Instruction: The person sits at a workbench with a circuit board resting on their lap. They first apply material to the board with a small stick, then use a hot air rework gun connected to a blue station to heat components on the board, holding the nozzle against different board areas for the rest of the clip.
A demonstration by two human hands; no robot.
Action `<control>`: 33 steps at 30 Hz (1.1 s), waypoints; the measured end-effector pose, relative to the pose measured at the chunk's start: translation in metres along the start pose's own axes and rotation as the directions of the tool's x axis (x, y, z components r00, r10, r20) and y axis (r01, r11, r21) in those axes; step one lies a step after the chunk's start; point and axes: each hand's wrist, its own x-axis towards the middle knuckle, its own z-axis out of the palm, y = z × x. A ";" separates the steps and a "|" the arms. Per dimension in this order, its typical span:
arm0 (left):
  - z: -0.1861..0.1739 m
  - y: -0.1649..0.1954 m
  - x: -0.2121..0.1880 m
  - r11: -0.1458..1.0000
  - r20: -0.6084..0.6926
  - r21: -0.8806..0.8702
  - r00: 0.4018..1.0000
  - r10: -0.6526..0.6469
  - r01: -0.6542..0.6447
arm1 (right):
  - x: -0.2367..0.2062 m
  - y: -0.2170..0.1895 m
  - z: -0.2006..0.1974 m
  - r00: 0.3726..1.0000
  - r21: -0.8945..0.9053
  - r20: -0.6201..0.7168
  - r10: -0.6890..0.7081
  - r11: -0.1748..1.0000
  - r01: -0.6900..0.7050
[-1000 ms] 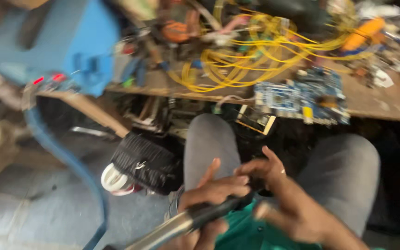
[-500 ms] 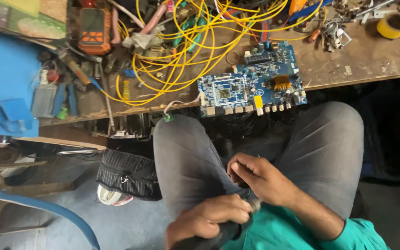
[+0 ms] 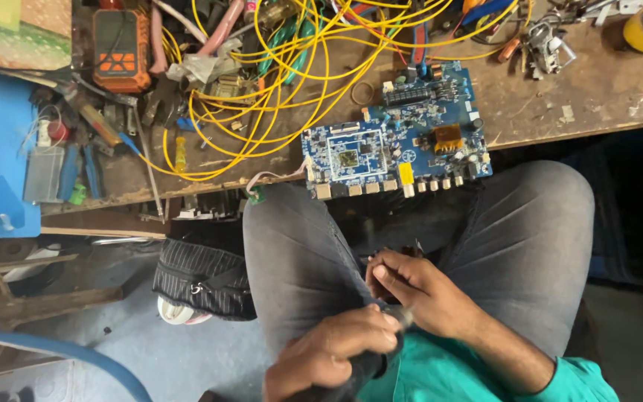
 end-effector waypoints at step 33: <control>-0.018 0.045 -0.042 0.661 -0.010 0.745 0.989 0.149 -0.092 | -0.043 -0.065 0.063 0.686 -0.923 0.171 -0.707 0.129 0.364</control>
